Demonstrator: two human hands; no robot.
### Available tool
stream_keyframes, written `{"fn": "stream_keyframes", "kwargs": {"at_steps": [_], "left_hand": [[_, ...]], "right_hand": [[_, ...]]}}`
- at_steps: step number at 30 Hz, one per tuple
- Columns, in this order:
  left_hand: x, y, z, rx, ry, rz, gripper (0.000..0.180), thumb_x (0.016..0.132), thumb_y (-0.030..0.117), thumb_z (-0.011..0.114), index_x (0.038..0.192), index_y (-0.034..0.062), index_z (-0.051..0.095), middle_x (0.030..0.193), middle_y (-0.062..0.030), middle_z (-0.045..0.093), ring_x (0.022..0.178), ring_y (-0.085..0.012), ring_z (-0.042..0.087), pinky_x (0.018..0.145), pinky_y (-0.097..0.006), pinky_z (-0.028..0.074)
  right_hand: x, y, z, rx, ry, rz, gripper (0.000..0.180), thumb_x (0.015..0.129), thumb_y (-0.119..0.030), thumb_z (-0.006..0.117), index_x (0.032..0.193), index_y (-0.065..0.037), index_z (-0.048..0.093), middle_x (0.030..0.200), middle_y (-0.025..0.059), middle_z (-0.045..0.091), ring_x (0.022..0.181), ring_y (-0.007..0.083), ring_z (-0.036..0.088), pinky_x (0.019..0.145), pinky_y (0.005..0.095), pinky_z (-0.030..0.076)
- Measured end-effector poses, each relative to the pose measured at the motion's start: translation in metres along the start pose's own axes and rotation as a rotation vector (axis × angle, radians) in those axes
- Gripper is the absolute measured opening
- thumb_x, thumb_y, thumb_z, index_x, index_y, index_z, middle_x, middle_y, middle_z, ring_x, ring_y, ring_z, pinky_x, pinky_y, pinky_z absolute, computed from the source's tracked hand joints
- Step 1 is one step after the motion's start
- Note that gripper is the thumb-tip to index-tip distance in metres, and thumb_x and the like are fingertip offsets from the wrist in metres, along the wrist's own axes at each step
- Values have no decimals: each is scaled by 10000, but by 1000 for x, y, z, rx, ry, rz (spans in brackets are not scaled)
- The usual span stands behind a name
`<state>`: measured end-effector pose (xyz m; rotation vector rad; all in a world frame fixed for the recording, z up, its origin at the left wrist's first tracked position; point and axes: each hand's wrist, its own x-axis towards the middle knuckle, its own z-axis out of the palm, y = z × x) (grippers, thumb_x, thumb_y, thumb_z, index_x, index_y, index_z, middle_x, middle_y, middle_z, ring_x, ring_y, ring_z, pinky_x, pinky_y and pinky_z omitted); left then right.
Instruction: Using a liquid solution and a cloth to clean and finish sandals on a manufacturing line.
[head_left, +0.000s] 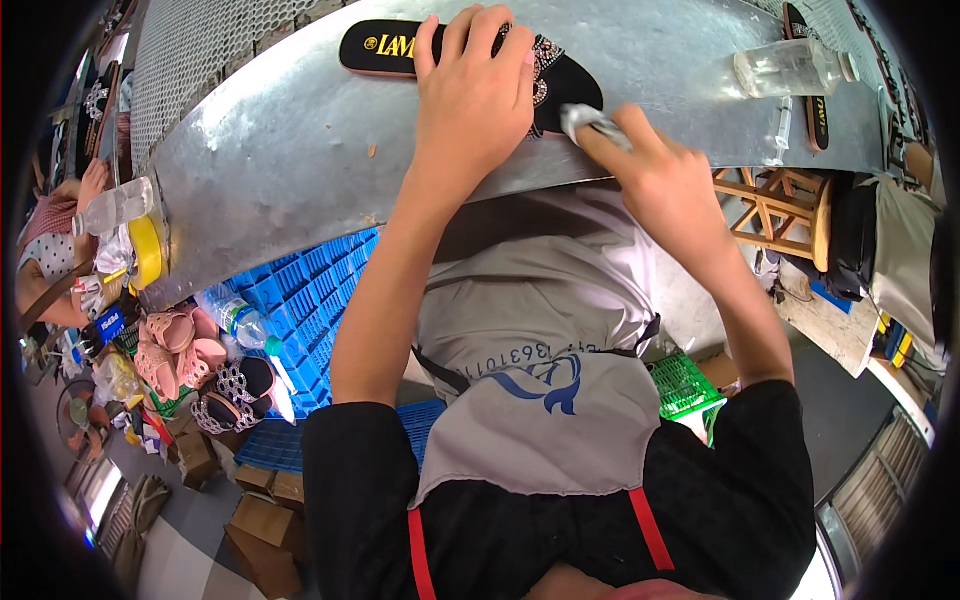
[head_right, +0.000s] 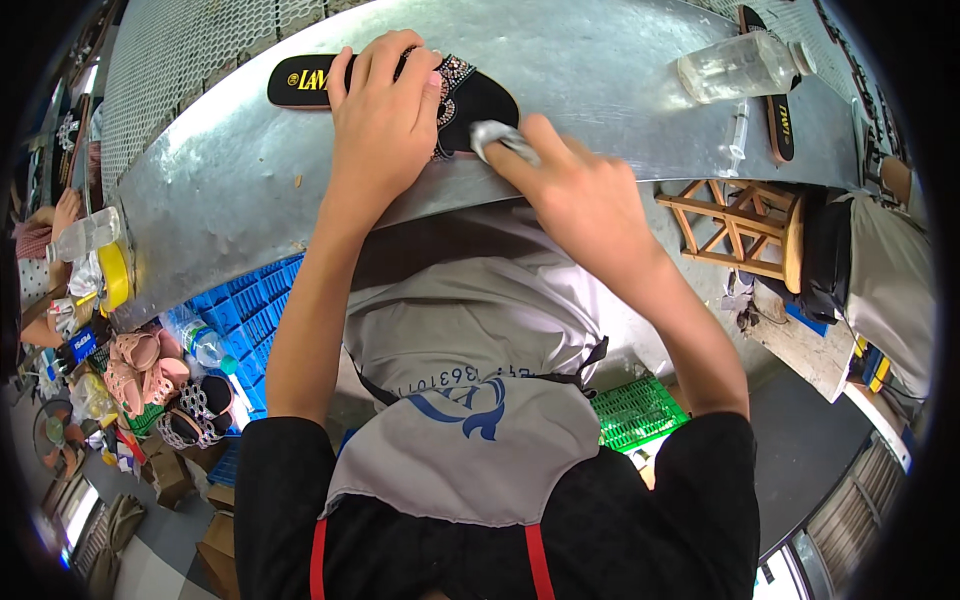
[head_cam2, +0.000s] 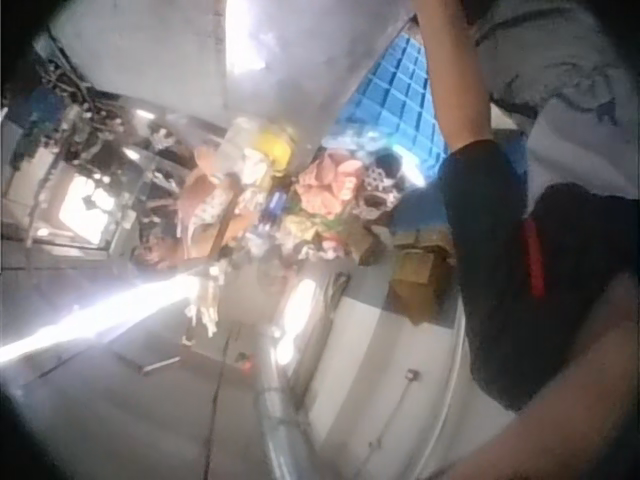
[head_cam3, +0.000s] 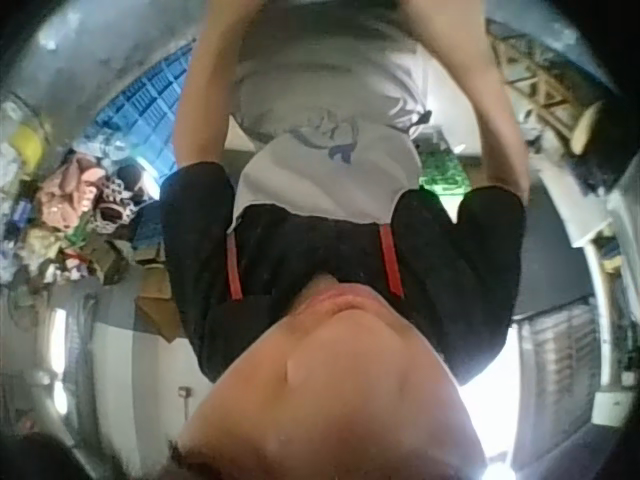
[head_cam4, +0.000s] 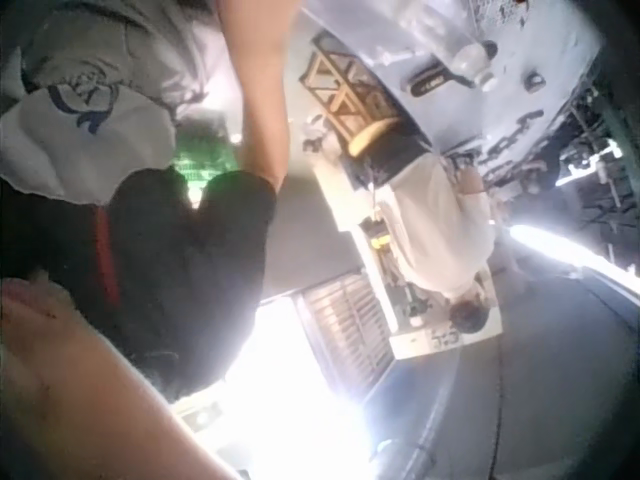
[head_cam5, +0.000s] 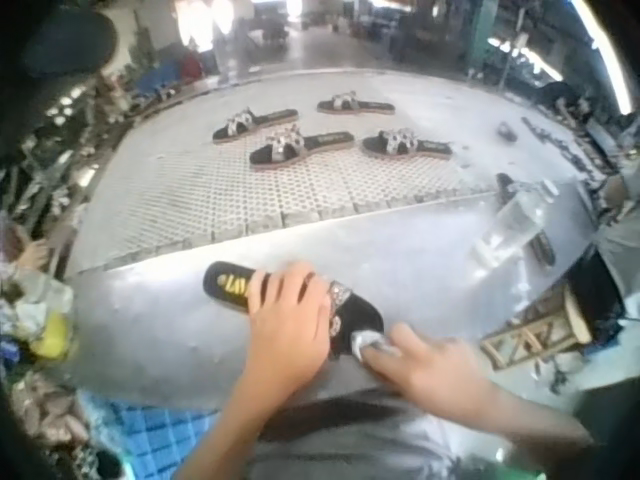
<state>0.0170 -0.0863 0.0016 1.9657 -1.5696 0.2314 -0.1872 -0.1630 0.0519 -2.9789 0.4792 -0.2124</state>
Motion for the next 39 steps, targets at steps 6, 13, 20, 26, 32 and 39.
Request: {"fn": "stream_keyframes", "kwargs": {"at_steps": [6,13,20,26,32,39], "left_hand": [[-1,-6,0,-41,43,8,183,976,193,536,1076,95,654,1211,-38,588,1176,-249,546,1126,-527,266],[-1,-6,-2,-20,46,27,181,968,202,545,1073,103,655,1214,-34,589,1179,-241,546,1124,-528,278],[-4,-8,5,-3,64,3,192,968,203,546,1084,99,658,1229,-43,586,1204,-252,534,1130,-530,277],[-6,-7,0,-37,62,45,206,963,213,552,1096,100,662,1243,-49,587,1203,-256,538,1133,-529,275],[-4,-6,1,-23,75,58,208,957,205,559,1104,100,662,1246,-46,589,1185,-258,550,1131,-523,286],[-6,-13,6,-15,127,40,166,929,202,604,1050,108,668,1195,-42,586,1174,-268,546,1106,-552,318]], "right_hand": [[-3,15,-3,2,-49,-67,429,779,-21,618,1178,-167,679,968,67,541,702,250,671,544,380,536],[21,5,1,16,7,-74,501,781,2,610,1240,-190,667,942,75,521,750,258,683,541,393,535],[4,-2,0,34,-10,-9,509,778,5,604,1244,-194,655,969,83,536,719,285,684,560,401,545],[-6,7,-2,-8,-98,24,514,767,29,593,1231,-183,652,987,92,552,718,310,674,568,413,541],[13,6,2,3,-7,-60,521,744,38,610,1216,-177,653,987,88,555,736,295,683,580,419,542],[-30,13,-2,131,-17,-4,597,757,73,565,1313,-138,614,957,99,546,656,328,635,560,426,529]]}}
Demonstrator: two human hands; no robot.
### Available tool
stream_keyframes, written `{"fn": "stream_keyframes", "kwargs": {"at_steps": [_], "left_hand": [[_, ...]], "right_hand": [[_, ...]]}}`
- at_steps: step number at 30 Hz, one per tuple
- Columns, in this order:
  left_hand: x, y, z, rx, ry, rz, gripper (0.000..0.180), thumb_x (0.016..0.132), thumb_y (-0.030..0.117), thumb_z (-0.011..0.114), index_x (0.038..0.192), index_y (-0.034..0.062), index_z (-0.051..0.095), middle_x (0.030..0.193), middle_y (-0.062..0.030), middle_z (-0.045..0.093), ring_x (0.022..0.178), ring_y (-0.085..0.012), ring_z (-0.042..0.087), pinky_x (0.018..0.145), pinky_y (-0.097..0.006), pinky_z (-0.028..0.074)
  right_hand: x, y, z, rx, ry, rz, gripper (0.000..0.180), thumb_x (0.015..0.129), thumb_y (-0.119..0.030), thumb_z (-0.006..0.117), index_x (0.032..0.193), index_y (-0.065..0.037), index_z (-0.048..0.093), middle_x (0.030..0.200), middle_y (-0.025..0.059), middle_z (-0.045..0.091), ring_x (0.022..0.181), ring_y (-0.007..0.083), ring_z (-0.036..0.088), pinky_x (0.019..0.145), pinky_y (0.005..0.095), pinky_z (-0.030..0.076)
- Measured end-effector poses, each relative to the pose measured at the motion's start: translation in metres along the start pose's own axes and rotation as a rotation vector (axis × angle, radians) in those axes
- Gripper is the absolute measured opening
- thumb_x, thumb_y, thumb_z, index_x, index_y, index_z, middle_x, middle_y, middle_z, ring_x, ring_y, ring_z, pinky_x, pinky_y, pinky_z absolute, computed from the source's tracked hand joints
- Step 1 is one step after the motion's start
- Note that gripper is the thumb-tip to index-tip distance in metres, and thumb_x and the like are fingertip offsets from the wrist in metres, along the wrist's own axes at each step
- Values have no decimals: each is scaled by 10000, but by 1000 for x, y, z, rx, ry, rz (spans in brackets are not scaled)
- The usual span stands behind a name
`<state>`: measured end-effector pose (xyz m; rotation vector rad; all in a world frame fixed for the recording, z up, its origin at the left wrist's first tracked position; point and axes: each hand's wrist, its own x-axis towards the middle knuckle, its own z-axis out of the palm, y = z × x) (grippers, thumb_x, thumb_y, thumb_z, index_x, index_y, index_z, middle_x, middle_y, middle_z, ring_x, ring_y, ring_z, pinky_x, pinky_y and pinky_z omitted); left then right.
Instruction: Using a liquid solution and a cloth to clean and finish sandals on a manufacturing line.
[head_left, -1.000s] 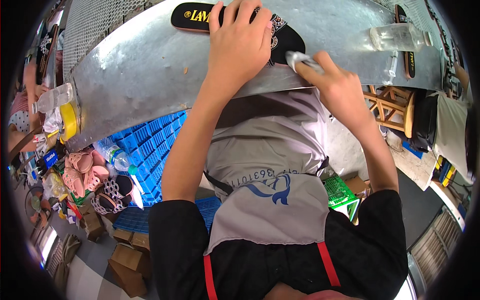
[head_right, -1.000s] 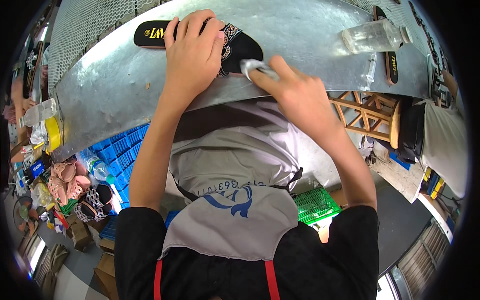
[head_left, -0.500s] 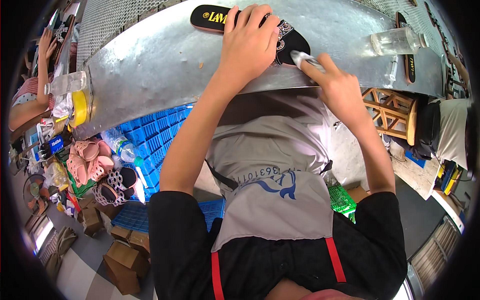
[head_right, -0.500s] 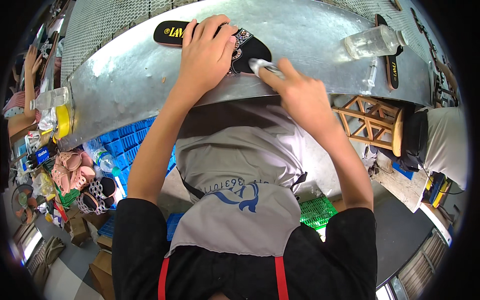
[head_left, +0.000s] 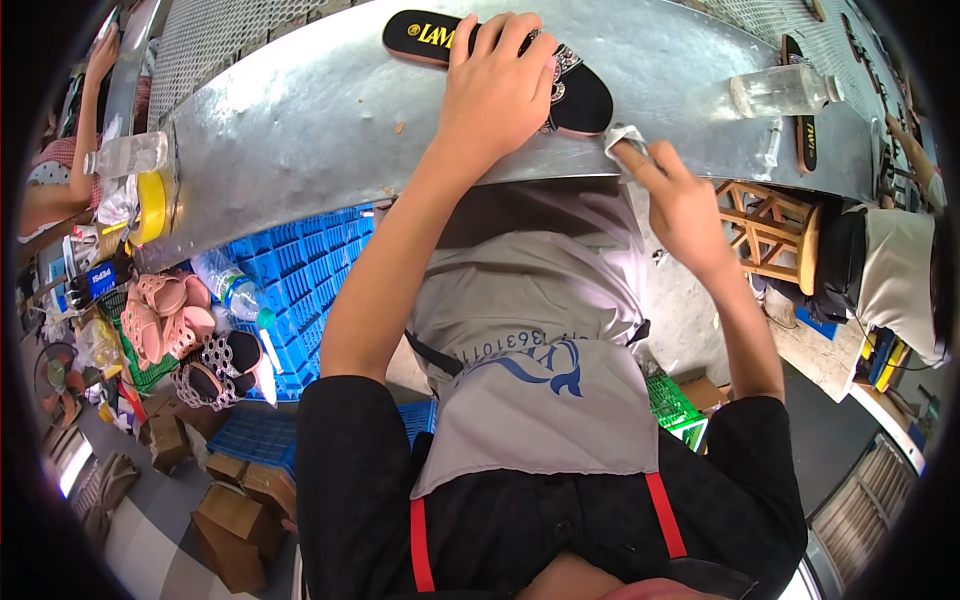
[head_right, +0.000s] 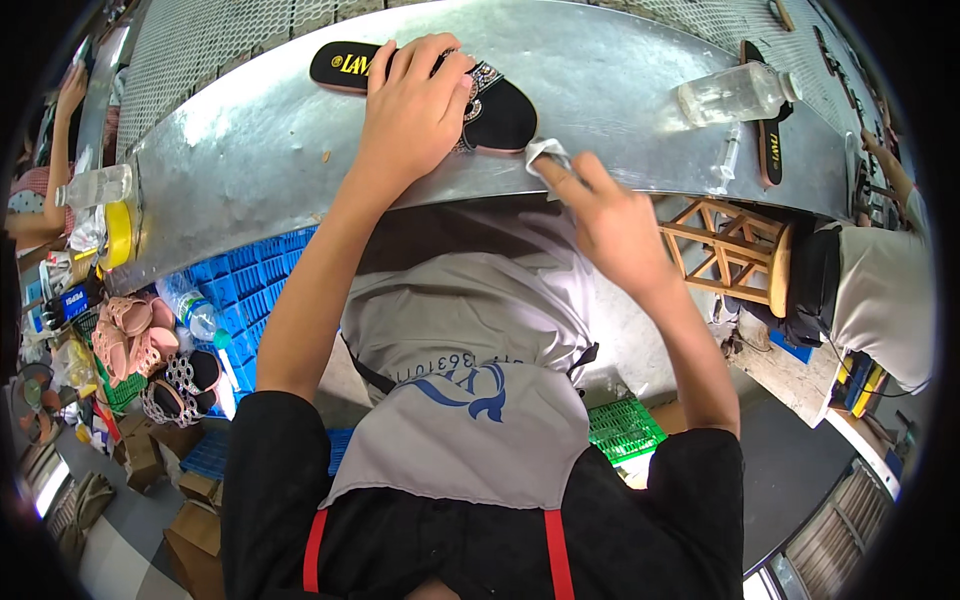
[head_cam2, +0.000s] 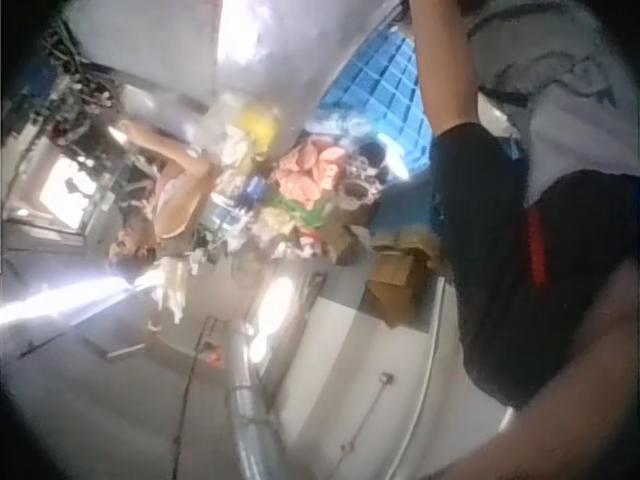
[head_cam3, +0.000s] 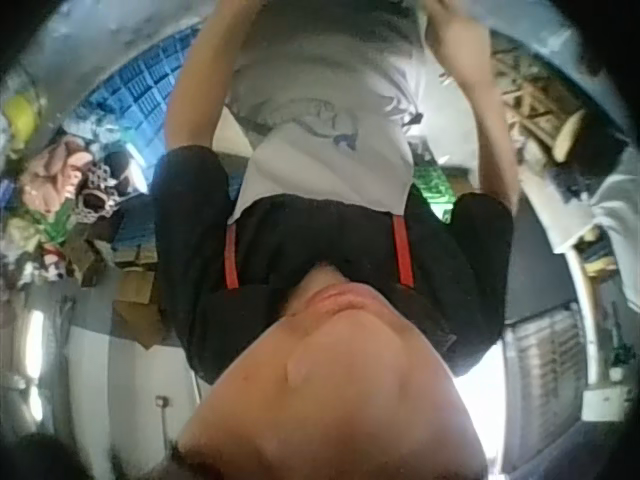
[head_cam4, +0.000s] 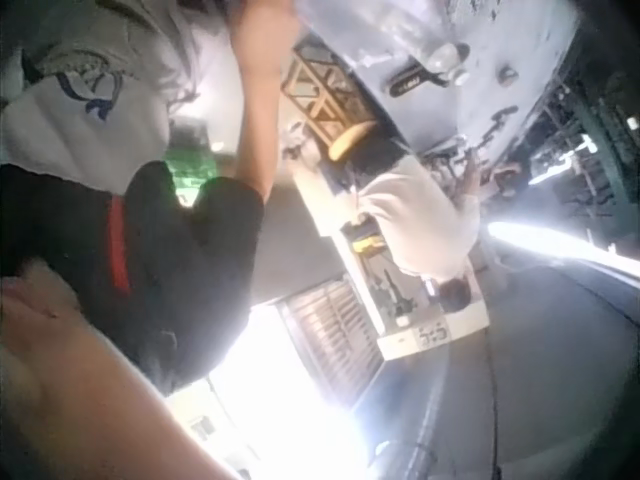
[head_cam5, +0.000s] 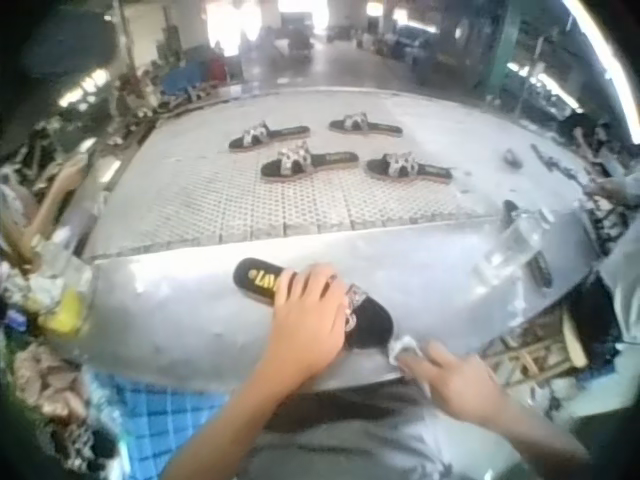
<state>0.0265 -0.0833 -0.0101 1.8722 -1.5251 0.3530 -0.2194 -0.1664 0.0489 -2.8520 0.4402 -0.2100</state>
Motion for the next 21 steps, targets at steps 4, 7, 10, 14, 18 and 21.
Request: {"fn": "stream_keyframes", "kwargs": {"at_steps": [4,7,10,14,18,21], "left_hand": [[2,1,-1,9,-62,-22,223,974,211,544,1118,107,678,1279,-42,588,1208,-253,542,1140,-521,274],[2,1,-14,-67,-54,-17,213,963,167,559,1116,80,680,1293,-70,586,1231,-278,534,1135,-486,299],[3,17,-44,-363,167,-65,183,915,62,586,1070,18,674,1180,-161,591,1154,-331,546,1019,-391,409],[-10,94,-99,-601,-198,-89,106,890,104,650,896,5,616,815,-139,583,731,-320,578,663,-370,474],[-32,108,-96,-455,-153,-193,167,942,75,646,804,14,573,664,-102,536,565,-302,518,523,-380,409],[-35,114,-93,-470,-102,-157,163,912,56,682,796,18,573,671,-107,526,571,-299,516,529,-388,414]], "right_hand": [[-5,-6,1,361,80,-5,655,727,155,456,1319,-72,620,966,118,542,717,277,603,620,365,514],[-21,-26,7,933,130,154,707,699,194,352,1314,-20,628,993,118,548,835,195,551,705,277,469],[-28,-37,19,1056,271,133,691,700,195,358,1306,1,627,982,114,550,833,198,522,739,276,453],[-31,-51,23,894,386,83,626,720,203,432,1258,-18,665,962,114,570,849,245,517,786,310,448],[-23,-51,25,612,475,-17,539,730,170,516,1206,-21,681,1020,127,615,855,293,592,736,354,496],[-29,-54,26,448,414,37,491,716,152,554,1163,-6,678,1068,147,637,859,335,652,682,406,532]]}}
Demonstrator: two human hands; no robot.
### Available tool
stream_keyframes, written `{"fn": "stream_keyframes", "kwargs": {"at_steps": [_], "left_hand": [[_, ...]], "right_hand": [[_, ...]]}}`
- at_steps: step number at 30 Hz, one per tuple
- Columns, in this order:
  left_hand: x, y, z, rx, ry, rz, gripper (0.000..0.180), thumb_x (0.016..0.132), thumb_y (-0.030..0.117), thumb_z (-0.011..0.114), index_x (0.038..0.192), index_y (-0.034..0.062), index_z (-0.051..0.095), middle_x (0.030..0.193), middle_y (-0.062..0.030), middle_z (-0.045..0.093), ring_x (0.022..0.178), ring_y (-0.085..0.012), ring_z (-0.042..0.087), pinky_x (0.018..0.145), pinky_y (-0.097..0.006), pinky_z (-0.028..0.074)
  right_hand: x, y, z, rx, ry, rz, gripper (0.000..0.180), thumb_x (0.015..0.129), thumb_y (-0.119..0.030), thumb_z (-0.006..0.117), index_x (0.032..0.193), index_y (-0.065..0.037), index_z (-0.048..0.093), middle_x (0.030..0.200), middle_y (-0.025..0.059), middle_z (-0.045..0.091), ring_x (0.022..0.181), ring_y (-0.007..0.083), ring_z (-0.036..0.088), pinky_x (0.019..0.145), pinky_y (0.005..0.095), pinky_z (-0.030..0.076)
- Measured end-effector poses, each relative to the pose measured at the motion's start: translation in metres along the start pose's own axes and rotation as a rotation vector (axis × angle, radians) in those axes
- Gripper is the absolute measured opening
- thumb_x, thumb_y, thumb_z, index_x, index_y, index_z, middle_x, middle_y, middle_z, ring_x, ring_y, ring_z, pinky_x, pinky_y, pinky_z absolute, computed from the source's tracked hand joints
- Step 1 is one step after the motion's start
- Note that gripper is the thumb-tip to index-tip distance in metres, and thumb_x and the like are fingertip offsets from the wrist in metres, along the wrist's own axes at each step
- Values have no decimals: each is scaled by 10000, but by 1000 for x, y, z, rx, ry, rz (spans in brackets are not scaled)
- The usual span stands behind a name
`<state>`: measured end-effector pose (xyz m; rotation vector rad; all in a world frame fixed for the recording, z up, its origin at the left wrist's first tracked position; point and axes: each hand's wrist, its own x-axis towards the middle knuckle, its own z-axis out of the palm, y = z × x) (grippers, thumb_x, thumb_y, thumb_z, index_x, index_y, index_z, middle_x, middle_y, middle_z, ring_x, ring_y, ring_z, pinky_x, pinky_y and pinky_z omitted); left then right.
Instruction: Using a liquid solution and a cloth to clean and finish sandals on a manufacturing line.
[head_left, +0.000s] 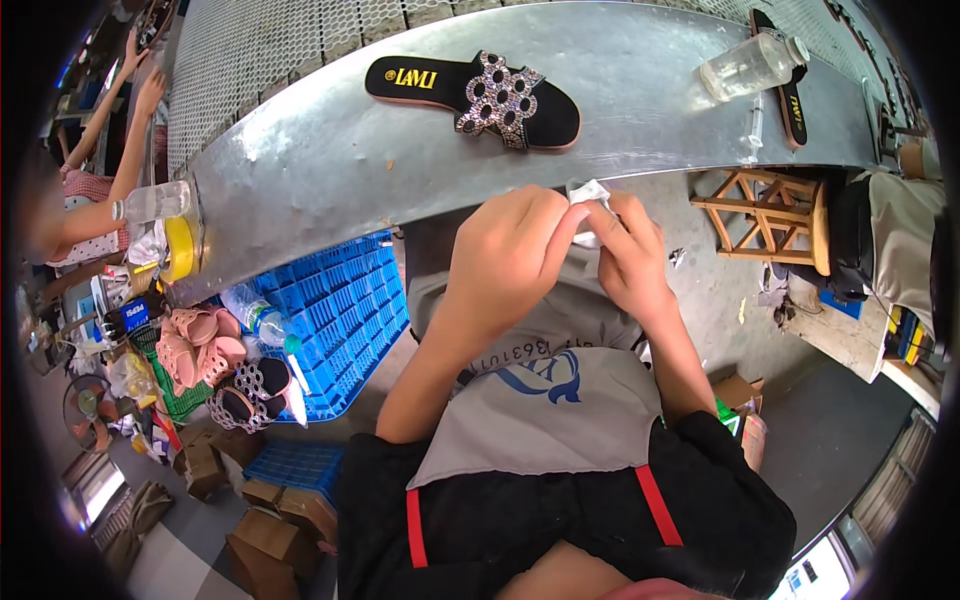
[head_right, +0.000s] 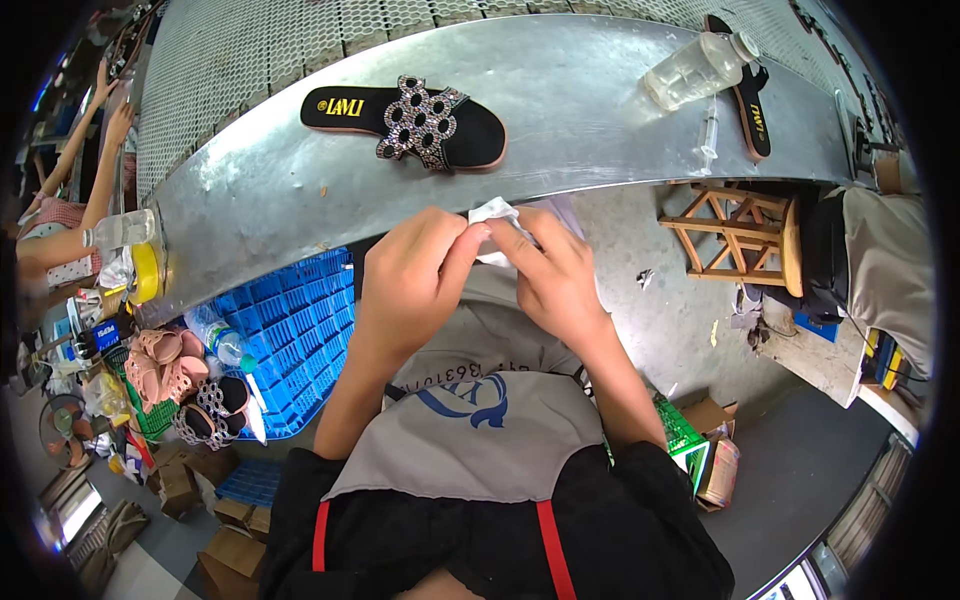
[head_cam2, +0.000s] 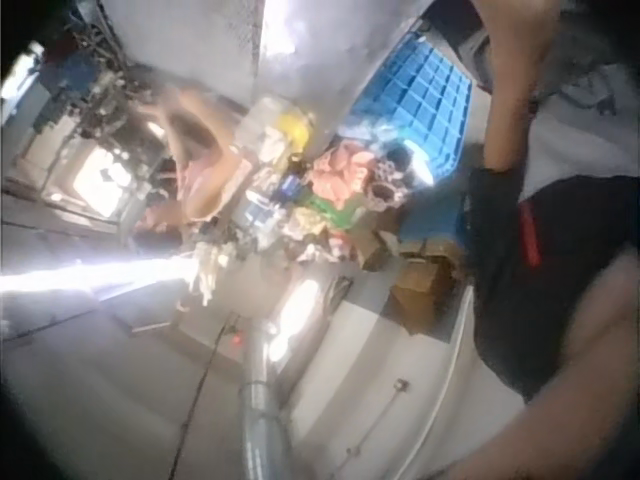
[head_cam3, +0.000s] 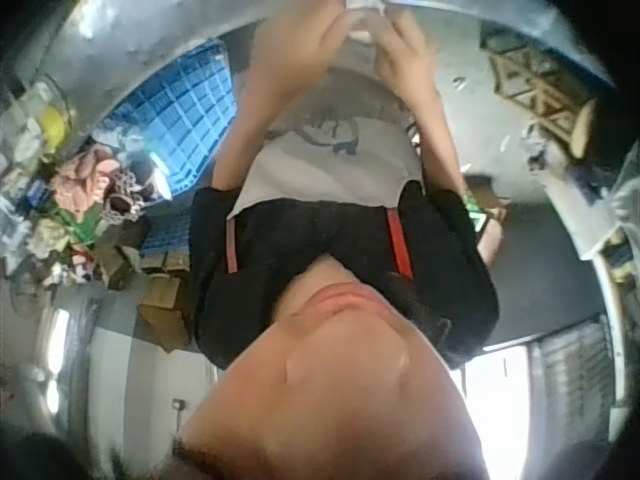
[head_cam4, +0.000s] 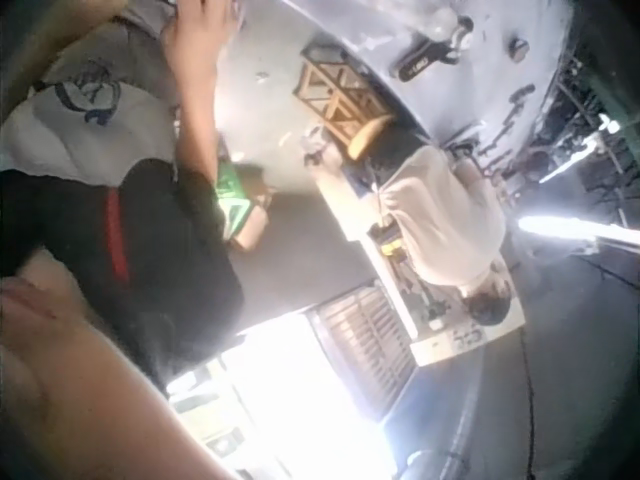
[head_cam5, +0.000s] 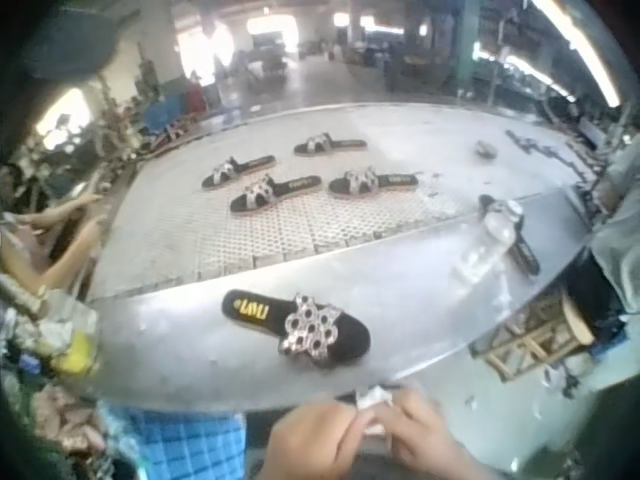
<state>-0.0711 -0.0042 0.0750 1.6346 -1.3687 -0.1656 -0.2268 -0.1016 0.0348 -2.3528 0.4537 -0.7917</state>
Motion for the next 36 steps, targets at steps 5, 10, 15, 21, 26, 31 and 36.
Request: {"fn": "stream_keyframes", "kwargs": {"at_steps": [5,10,15,21,26,31,36], "left_hand": [[-7,-1,8,193,-46,92,102,880,44,673,843,28,580,737,-100,553,661,-276,565,562,-373,434],[-12,-3,30,565,3,267,154,809,31,703,907,30,585,815,-94,579,785,-263,601,626,-361,459],[-21,8,47,554,-69,292,134,789,60,669,898,55,591,913,-77,601,907,-244,607,727,-387,464],[-11,15,38,149,-322,263,245,748,74,700,991,52,677,1051,-86,636,1078,-300,617,854,-403,495],[42,-38,-3,325,21,235,243,810,49,695,1052,49,674,1132,-126,628,1109,-359,599,949,-456,481],[67,-101,-2,336,-84,109,363,895,207,680,1235,83,645,1333,-109,563,1277,-356,504,1093,-491,354],[64,-125,-6,264,-150,52,315,940,240,619,1224,109,652,1379,-72,557,1253,-306,519,1143,-517,278]], "right_hand": [[-7,-7,6,351,-5,240,624,737,177,487,1324,-6,590,1213,153,599,1074,299,615,914,353,498],[-6,-12,11,1278,127,499,556,887,-129,548,1415,40,498,1300,116,583,1225,231,540,1111,360,351],[-4,-10,15,1477,308,840,306,1011,-271,586,1180,-17,607,1055,80,657,993,141,596,908,292,450],[6,24,-2,1217,216,1019,75,1020,-128,604,980,-65,613,832,1,575,650,58,506,572,247,425],[23,36,4,139,142,273,285,926,-3,618,1208,-50,609,912,125,564,679,251,613,590,325,495],[63,16,10,-172,-169,93,434,774,48,581,1189,-74,601,1008,131,551,821,328,665,658,442,559],[68,25,3,-284,-322,-77,320,770,-45,629,1089,-73,635,956,73,531,806,239,679,626,383,570]]}}
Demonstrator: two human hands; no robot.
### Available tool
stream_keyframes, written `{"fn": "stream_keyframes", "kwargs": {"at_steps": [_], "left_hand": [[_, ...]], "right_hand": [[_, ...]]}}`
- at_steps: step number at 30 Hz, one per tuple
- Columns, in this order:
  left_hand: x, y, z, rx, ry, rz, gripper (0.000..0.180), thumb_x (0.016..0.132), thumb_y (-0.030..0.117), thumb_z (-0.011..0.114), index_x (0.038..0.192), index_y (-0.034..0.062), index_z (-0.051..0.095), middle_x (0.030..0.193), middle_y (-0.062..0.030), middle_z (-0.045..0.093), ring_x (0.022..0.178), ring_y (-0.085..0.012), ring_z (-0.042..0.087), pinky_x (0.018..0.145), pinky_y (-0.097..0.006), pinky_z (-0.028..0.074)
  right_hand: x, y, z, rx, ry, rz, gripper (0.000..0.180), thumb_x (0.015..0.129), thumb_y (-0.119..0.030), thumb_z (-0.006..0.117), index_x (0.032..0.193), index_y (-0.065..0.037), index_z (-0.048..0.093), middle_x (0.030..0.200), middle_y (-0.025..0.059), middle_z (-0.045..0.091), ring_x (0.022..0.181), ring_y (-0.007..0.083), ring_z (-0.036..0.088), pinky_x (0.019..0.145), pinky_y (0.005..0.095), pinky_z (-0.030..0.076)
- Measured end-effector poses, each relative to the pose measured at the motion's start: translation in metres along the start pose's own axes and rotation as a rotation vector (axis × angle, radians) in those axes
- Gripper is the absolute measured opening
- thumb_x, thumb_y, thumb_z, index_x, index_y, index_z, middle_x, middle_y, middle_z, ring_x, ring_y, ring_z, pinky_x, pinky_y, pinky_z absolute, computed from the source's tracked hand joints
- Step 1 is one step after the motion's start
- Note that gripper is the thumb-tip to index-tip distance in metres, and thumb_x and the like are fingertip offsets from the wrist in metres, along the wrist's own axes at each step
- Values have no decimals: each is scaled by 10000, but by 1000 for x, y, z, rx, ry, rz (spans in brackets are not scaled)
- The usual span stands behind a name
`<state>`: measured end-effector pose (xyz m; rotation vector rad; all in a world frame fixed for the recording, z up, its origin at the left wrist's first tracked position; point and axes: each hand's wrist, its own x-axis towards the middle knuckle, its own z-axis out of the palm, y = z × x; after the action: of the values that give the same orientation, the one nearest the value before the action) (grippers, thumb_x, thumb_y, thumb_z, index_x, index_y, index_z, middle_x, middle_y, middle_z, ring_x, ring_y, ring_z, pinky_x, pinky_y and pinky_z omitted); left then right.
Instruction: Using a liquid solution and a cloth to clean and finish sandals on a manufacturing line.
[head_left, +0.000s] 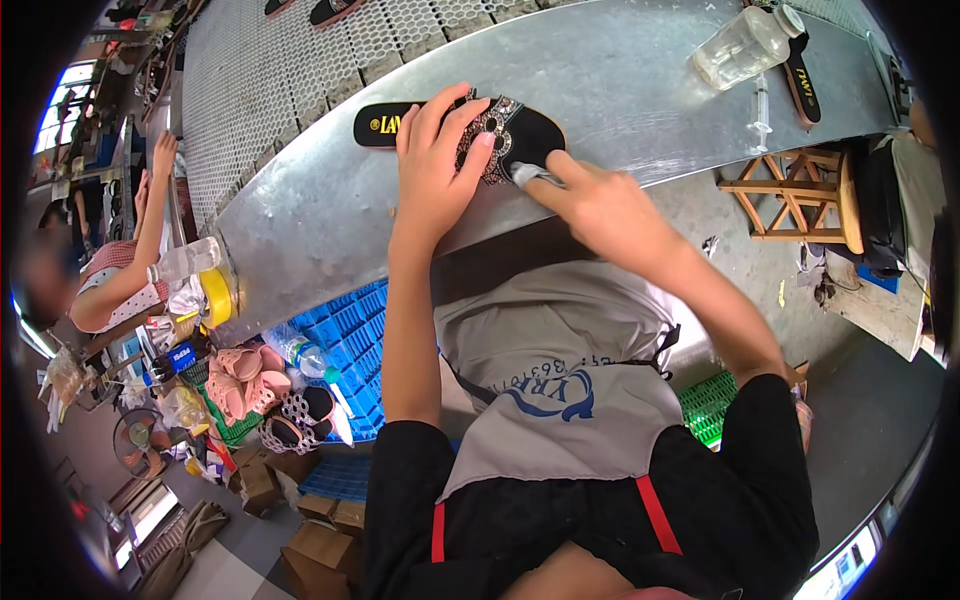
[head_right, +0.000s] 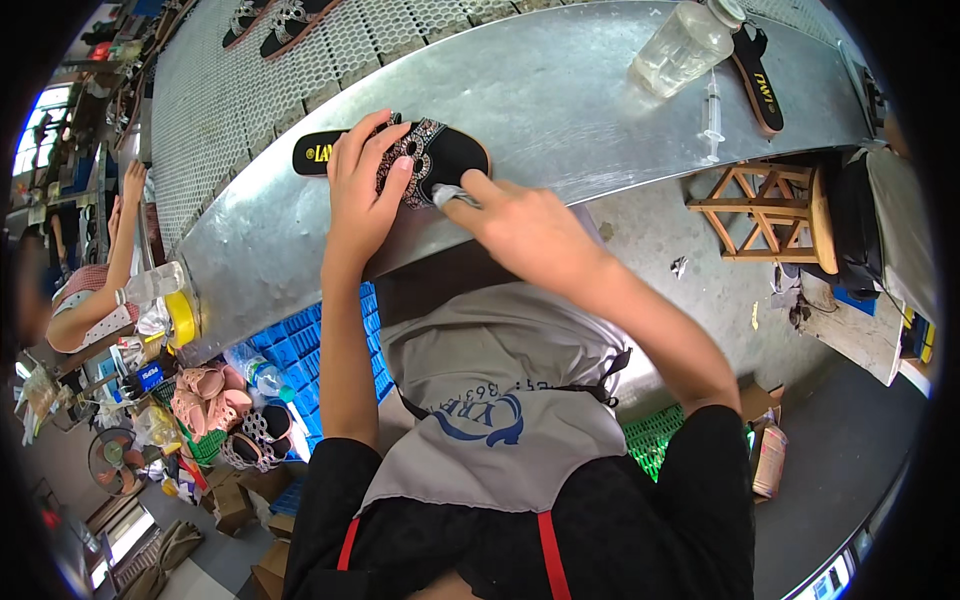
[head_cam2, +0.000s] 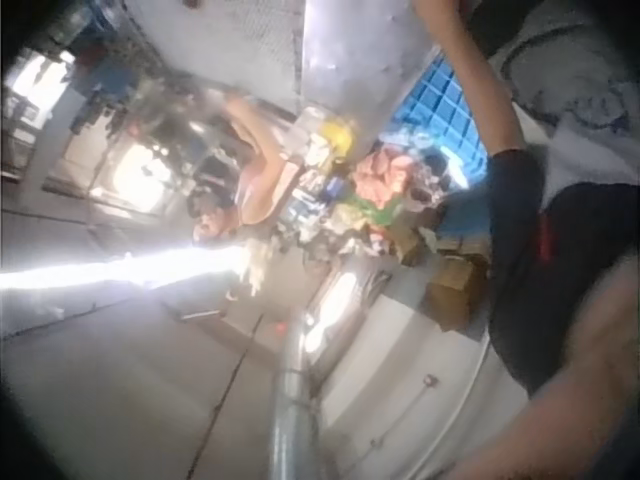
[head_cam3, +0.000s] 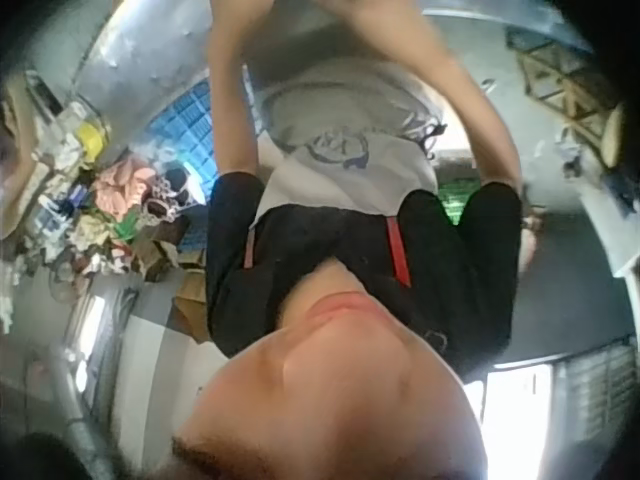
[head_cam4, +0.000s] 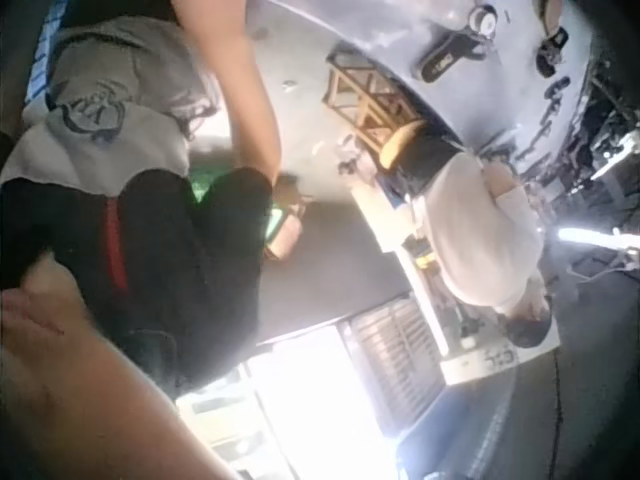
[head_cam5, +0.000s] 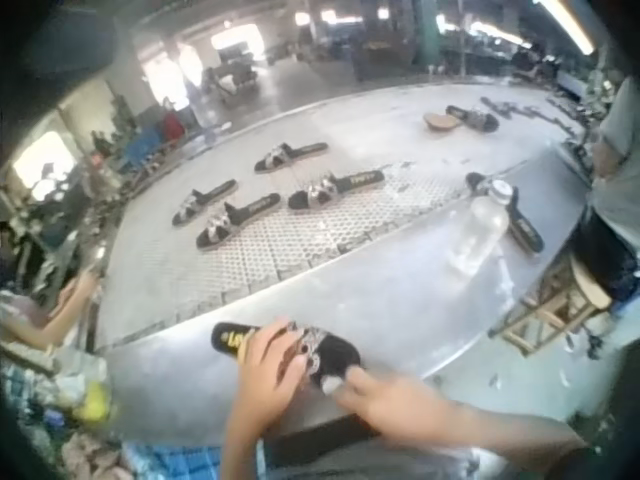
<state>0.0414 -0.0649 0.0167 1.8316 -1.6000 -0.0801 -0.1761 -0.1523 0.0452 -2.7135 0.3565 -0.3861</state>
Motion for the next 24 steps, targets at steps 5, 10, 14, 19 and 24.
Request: {"fn": "stream_keyframes", "kwargs": {"at_steps": [5,10,14,19,24], "left_hand": [[1,-2,6,9,-2,-11,311,932,256,611,1207,117,653,1385,-68,552,1259,-296,512,1153,-513,254],[-5,-12,3,28,4,35,327,922,288,616,1206,130,647,1368,-54,562,1266,-276,506,1155,-500,244],[0,-3,9,64,22,56,302,930,255,600,1194,118,654,1366,-59,566,1245,-270,512,1124,-437,272],[-2,-5,-5,-26,36,44,267,920,237,610,1139,93,658,1298,-84,590,1220,-284,517,1115,-451,287],[-6,-9,3,67,52,75,262,938,272,613,1148,129,673,1315,-28,606,1241,-251,517,1133,-424,277]], "right_hand": [[5,20,-5,-41,-54,-146,347,738,-53,653,1083,-95,665,939,61,523,791,227,649,621,364,549],[29,29,-16,-101,-125,-360,222,752,-99,646,972,-72,652,882,44,509,796,196,630,642,325,558],[28,36,-20,-153,-182,-384,213,728,-97,643,940,-75,633,888,41,506,782,199,610,672,330,555],[39,32,-15,-136,-222,-422,255,738,-81,653,993,-92,663,933,40,516,795,211,616,676,340,555],[26,37,-16,-209,-192,-338,401,745,-44,669,1136,-131,667,961,54,535,822,237,639,657,376,556]]}}
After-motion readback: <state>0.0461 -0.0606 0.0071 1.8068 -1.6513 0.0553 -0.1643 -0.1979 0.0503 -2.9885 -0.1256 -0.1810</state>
